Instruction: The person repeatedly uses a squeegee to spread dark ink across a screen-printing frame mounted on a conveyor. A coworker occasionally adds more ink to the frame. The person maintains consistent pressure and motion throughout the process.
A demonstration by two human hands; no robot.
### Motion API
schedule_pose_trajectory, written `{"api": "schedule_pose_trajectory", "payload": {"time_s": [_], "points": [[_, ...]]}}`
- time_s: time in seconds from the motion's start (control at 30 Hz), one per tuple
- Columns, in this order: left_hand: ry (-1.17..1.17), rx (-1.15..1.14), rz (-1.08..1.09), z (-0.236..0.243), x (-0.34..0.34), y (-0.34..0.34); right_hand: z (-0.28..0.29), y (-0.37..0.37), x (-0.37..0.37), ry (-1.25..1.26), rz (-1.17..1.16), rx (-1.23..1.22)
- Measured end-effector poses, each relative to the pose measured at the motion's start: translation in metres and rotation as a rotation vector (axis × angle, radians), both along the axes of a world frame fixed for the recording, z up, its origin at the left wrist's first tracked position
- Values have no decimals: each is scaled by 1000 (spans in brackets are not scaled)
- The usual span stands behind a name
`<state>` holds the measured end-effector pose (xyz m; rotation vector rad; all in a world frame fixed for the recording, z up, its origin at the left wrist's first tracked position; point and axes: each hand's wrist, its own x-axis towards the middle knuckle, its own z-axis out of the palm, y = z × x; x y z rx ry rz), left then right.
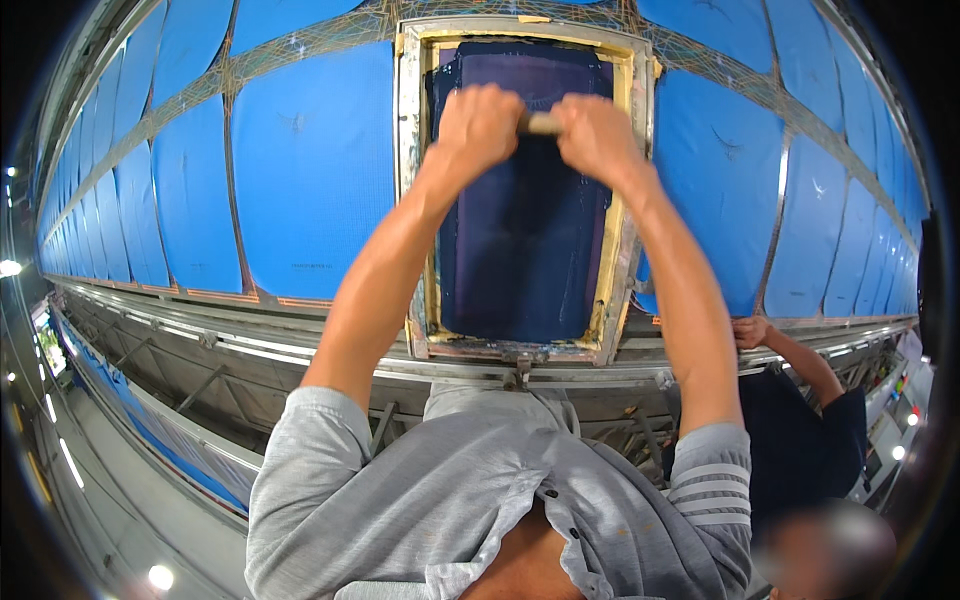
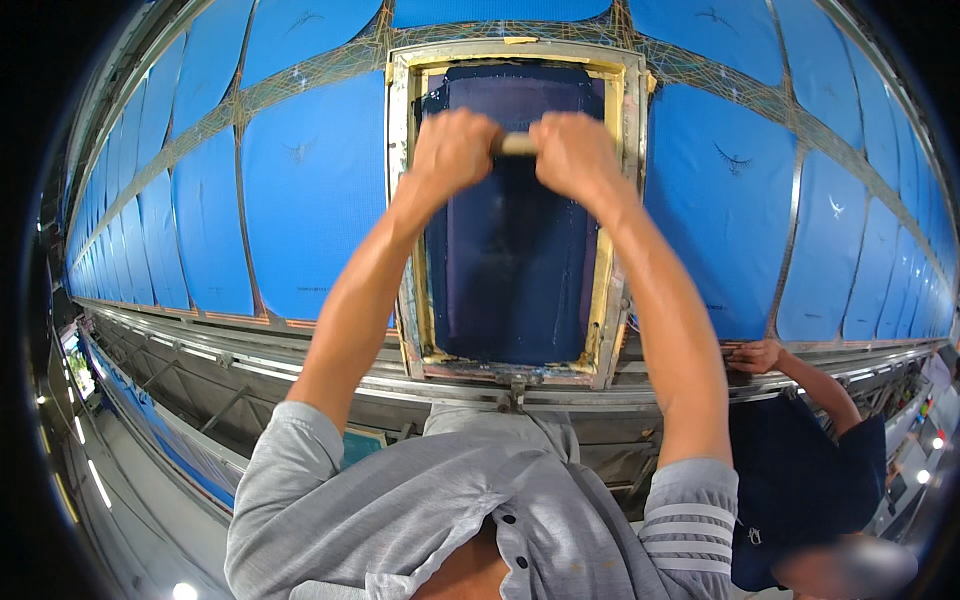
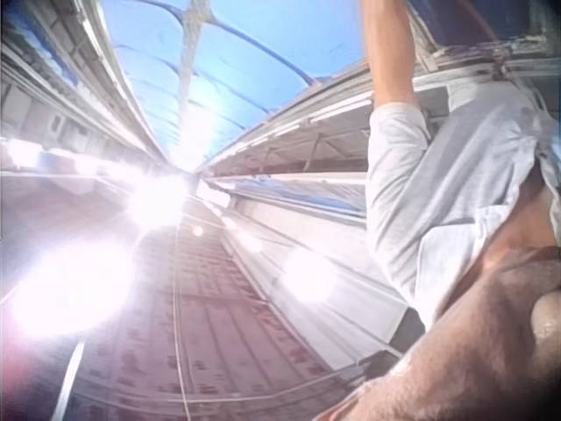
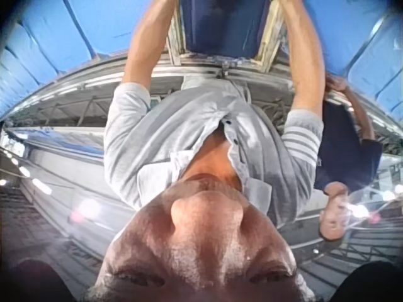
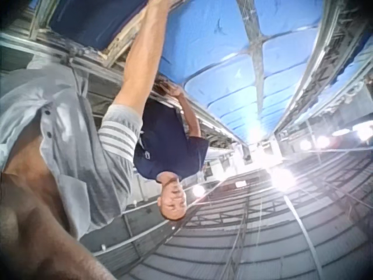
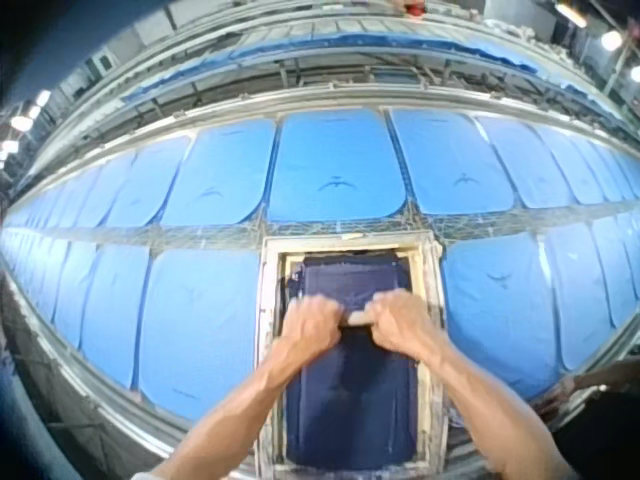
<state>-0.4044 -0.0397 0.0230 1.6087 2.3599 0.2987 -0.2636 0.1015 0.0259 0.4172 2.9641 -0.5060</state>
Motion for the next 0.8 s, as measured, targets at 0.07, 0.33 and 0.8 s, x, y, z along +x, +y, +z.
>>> {"api": "schedule_pose_trajectory", "payload": {"time_s": [0.07, 0.33, 0.8], "points": [[-127, -67, 5, 19, 43, -41, 15, -43, 40, -16, -7, -54], [-307, 5, 75, 38, 199, -184, 38, -190, 193, 9, -40, -182], [-58, -69, -9, 10, -8, 27, 3, 27, -6, -38, 12, -29]]}}
